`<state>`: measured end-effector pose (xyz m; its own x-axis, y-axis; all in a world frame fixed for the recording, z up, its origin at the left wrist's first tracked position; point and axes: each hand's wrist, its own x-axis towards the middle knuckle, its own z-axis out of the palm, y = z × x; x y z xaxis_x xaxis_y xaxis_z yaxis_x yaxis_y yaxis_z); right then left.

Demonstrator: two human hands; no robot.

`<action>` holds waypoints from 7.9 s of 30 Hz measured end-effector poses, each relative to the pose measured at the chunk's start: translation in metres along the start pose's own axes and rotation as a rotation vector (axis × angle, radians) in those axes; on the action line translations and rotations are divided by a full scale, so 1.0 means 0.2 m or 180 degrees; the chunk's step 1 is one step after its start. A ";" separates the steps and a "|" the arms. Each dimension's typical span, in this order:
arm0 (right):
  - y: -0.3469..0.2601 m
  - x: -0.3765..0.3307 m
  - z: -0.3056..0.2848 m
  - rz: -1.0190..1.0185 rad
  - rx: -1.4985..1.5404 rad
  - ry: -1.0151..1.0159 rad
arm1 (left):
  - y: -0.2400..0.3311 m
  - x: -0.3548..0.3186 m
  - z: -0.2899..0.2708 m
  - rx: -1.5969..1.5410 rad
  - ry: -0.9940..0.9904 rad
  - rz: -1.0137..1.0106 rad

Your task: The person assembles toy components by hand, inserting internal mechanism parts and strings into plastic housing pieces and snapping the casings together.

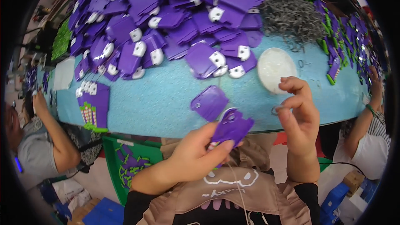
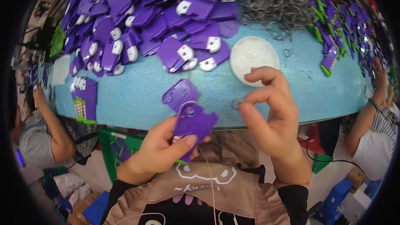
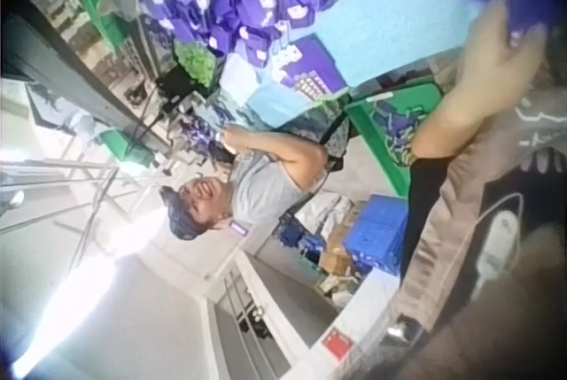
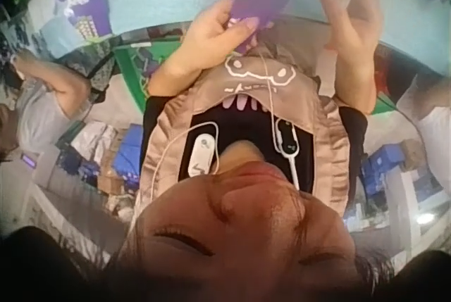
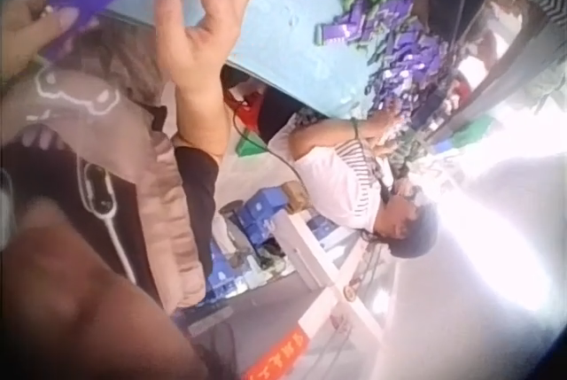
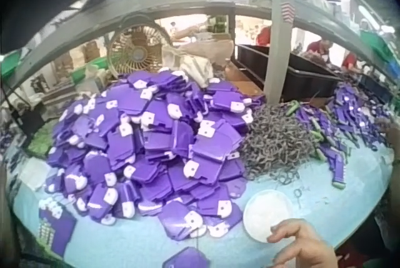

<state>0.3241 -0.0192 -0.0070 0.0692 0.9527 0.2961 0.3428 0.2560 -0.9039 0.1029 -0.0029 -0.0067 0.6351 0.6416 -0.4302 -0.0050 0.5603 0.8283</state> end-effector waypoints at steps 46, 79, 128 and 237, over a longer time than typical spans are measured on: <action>-0.05 -0.15 0.27 -0.1046 -0.1561 -0.1243 | -0.04 -0.16 -0.18 -0.0061 0.1020 0.1031; -0.08 -0.06 0.29 -0.0580 -0.0665 -0.1502 | -0.04 -0.06 -0.14 0.0299 0.0286 0.1430; -0.11 -0.05 0.37 -0.0414 -0.0147 -0.0880 | -0.08 -0.06 -0.23 0.0084 0.0484 0.1185; -0.08 0.21 0.19 -0.0398 -0.0998 0.0352 | 0.06 -0.12 -0.09 0.0221 -0.0587 0.0911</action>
<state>0.2861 0.0238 0.0078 0.1037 0.8893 0.4455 0.6247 0.2903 -0.7249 0.0733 -0.0021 0.0081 0.7446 0.6584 -0.1100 -0.1545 0.3302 0.9312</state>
